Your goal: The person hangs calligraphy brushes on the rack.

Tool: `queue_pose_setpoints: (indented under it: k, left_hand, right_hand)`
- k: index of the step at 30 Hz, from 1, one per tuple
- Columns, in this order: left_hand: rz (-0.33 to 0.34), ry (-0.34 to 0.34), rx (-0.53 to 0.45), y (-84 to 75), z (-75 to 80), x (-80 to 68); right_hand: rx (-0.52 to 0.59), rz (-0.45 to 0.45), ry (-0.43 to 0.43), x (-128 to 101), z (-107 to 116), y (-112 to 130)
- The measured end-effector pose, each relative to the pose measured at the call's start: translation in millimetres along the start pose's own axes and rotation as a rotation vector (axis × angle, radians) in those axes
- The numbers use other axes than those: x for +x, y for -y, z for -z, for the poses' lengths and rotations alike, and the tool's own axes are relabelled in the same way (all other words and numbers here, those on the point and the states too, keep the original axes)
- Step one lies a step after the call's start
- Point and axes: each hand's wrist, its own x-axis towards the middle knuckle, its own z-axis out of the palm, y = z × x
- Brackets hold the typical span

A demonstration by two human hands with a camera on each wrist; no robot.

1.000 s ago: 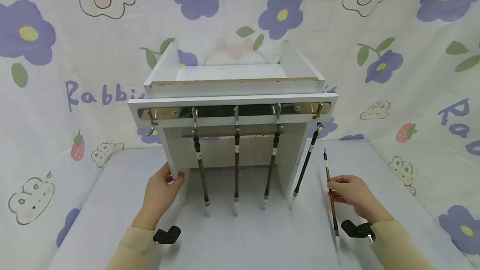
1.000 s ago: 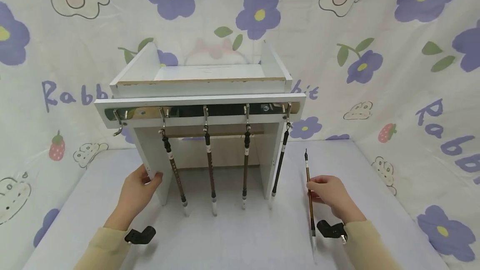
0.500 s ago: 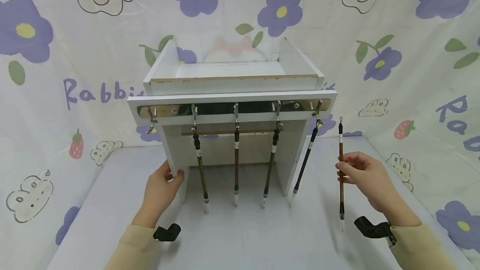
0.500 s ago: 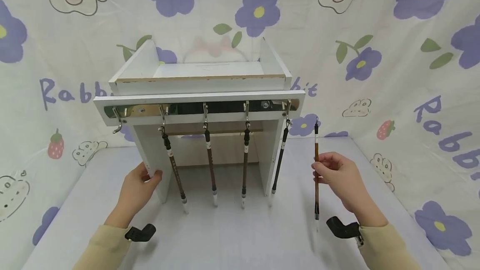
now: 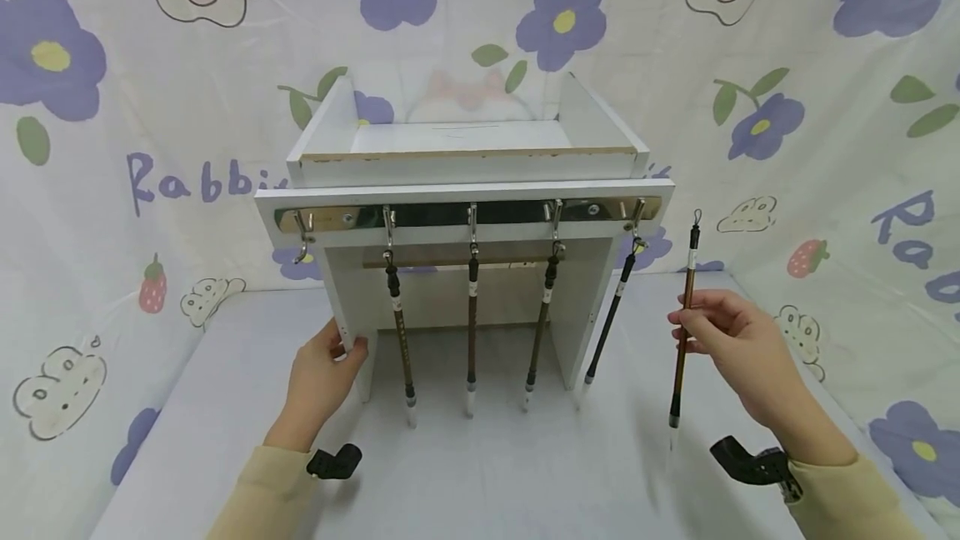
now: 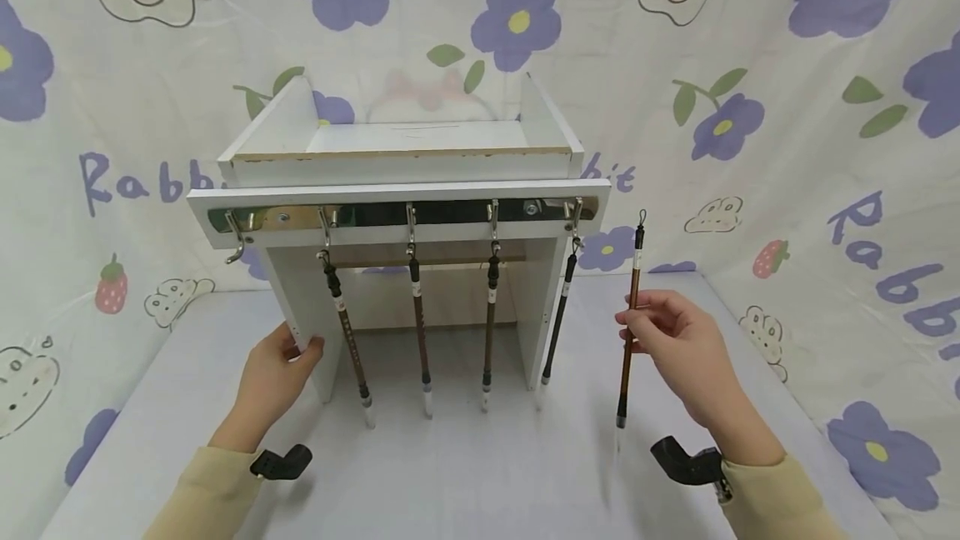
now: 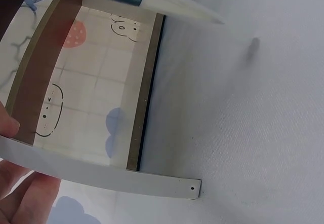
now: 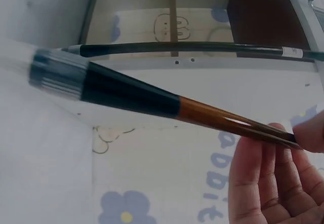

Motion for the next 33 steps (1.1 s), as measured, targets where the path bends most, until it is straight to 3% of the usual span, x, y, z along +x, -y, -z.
queue_pose_setpoints:
  k: [5,10,17,27,33]
  left_hand:
    - [0.0,-0.004,0.004,0.1,-0.2,0.1]
    - [-0.006,-0.017,0.007,0.2,1.1,1.2]
    - [-0.003,-0.015,-0.004,-2.7,2.2,1.3]
    - [0.009,-0.008,0.004,-2.4,-0.5,0.0]
    - [0.009,-0.008,-0.007,0.2,-1.0,-0.9]
  right_hand:
    - [-0.011,0.041,-0.059,-3,-2,6]
    - [0.047,0.108,-0.115,-4,-4,16]
    - [-0.038,0.236,-0.19,-8,-9,27]
    - [0.22,0.418,-0.138,-14,-17,38]
    - [0.247,0.512,-0.121,-17,-28,46]
